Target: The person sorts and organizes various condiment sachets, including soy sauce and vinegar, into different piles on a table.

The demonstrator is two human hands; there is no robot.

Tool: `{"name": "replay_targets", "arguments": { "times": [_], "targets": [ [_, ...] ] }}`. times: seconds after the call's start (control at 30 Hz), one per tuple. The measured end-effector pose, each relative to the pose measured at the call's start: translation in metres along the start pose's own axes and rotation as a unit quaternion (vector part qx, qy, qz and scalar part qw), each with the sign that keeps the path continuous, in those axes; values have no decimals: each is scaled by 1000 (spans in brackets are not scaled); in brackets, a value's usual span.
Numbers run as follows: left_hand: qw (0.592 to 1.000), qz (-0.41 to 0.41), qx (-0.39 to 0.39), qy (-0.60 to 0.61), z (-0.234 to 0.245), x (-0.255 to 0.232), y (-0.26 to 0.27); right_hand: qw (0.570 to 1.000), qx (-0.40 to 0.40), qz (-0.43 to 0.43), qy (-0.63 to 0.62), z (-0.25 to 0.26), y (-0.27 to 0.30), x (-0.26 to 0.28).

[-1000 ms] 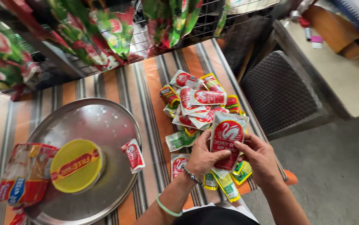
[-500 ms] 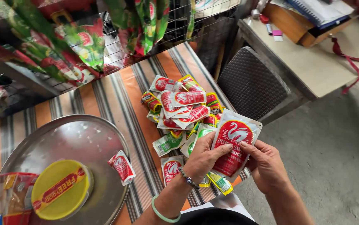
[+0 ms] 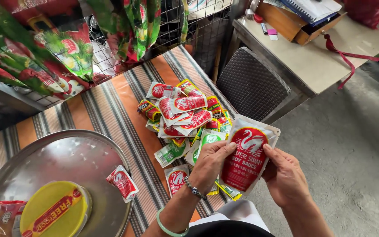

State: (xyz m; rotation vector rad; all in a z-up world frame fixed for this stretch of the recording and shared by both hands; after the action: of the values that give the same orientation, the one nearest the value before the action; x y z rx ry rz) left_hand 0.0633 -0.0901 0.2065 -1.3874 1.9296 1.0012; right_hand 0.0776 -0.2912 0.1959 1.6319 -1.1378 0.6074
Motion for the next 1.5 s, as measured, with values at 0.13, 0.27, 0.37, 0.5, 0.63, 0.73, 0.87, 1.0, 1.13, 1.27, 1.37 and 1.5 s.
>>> {"name": "replay_targets", "arguments": {
  "times": [0.13,0.27,0.37,0.5,0.63,0.73,0.87,1.0,1.13,1.27,1.37,1.5],
  "targets": [
    [1000,-12,1,-17,5,1,4,999,-33,-13,-14,-14,8,3],
    [1000,-10,-14,-26,8,3,7,999,-44,-7,-31,-13,5,-4],
    [1000,-10,-11,-17,11,7,6,998,-54,1,-25,-17,5,-4],
    [999,-7,26,23,13,12,8,999,-39,22,-7,-23,4,-5],
    [999,-46,-4,1,21,6,12,998,-9,39,40,-28,-3,-13],
    [984,-149,20,-97,16,-12,22,984,7,91,154,-43,2,-14],
    [955,-229,45,-185,22,15,14,948,106,145,262,-59,9,-7],
    [985,50,57,152,26,40,7,946,83,142,280,-68,15,15],
    [968,88,36,231,22,29,4,955,30,181,234,-53,5,24],
    [965,115,45,229,12,18,3,964,26,197,176,-42,0,18],
    [971,107,29,213,16,29,-3,939,29,215,268,-65,14,26],
    [986,81,9,143,13,26,-4,895,110,153,405,-90,22,21]
  ]
}}
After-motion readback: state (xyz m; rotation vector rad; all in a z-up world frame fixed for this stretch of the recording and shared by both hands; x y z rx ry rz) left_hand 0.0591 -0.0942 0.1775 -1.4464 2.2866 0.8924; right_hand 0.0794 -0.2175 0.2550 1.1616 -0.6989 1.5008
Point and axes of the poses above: each hand's wrist, its own y-axis away from the middle knuckle, its own z-axis out of the back of the hand, x = y × z, the point moved 3 cm from there along -y, towards the middle knuckle, and after that the axes turned 2 degrees about -x, right-handed, at the moved point
